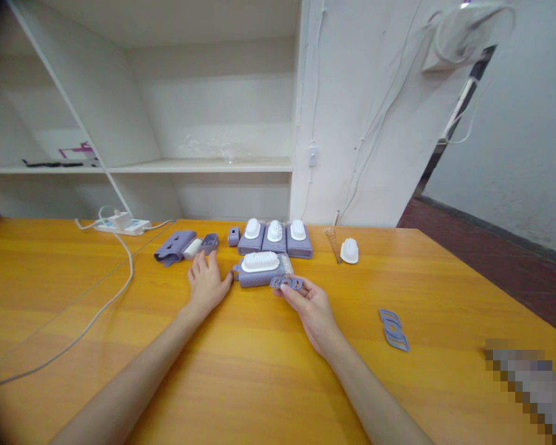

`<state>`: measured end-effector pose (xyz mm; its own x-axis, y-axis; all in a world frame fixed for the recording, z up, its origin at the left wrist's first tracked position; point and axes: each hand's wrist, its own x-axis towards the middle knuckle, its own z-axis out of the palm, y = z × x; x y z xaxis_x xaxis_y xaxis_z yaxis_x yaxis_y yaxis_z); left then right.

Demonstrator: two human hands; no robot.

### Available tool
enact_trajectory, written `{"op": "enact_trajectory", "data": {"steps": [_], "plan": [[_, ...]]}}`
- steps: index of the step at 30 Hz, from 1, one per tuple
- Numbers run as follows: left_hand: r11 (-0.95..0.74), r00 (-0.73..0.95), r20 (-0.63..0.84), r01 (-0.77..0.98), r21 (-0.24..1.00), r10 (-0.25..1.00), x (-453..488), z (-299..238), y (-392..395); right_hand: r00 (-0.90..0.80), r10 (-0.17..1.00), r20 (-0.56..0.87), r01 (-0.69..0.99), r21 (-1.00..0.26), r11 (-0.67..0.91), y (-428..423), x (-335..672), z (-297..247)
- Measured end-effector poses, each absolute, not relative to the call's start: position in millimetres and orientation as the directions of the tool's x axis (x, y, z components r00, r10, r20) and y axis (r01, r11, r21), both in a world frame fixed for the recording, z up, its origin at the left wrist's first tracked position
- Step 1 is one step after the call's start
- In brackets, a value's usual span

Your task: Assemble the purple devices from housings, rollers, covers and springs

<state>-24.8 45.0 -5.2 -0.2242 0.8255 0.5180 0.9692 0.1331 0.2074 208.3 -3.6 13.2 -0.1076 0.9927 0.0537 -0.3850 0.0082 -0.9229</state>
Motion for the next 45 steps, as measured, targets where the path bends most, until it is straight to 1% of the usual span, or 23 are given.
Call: {"op": "enact_trajectory", "data": {"steps": [4,11,15,18,20,22,27,33,37,41,45], "plan": [[0.149,-0.196,0.540,0.980,0.131,0.818,-25,-2,55,-0.110,0.992,0.061,-0.406,-0.914,0.011,-4,208,14],[0.132,-0.166,0.527,0.986,0.103,0.833,-30,-3,76,-0.205,0.978,0.039,-0.449,-0.892,-0.058,-4,211,15],[0.111,-0.146,0.540,0.989,0.096,0.829,-29,0,75,-0.272,0.962,0.035,-0.410,-0.908,-0.083,-5,213,16],[0.118,-0.132,0.557,0.991,0.062,0.820,-28,5,70,-0.327,0.945,0.008,-0.350,-0.930,-0.113,-5,212,17],[0.146,-0.139,0.562,0.989,0.033,0.815,-27,8,66,-0.337,0.941,-0.016,-0.325,-0.936,-0.132,-5,212,17],[0.161,-0.143,0.574,0.987,0.019,0.806,-28,10,62,-0.330,0.944,-0.015,-0.341,-0.930,-0.134,-5,212,16],[0.143,-0.140,0.600,0.989,0.044,0.788,-27,14,49,-0.342,0.940,0.007,-0.470,-0.867,-0.165,-4,216,13],[0.092,-0.103,0.618,0.995,0.049,0.779,-26,17,27,-0.354,0.935,-0.004,-0.446,-0.878,-0.172,-2,217,13],[-0.018,-0.026,0.555,0.997,0.074,0.831,-29,14,14,-0.313,0.950,-0.009,-0.461,-0.873,-0.160,-1,214,15],[-0.095,0.022,0.463,0.986,0.135,0.886,-33,12,6,-0.250,0.968,-0.004,-0.469,-0.874,-0.124,-1,213,13],[-0.129,0.039,0.450,0.977,0.172,0.892,-36,18,2,-0.179,0.984,-0.007,-0.463,-0.882,-0.090,-3,211,13]]}}
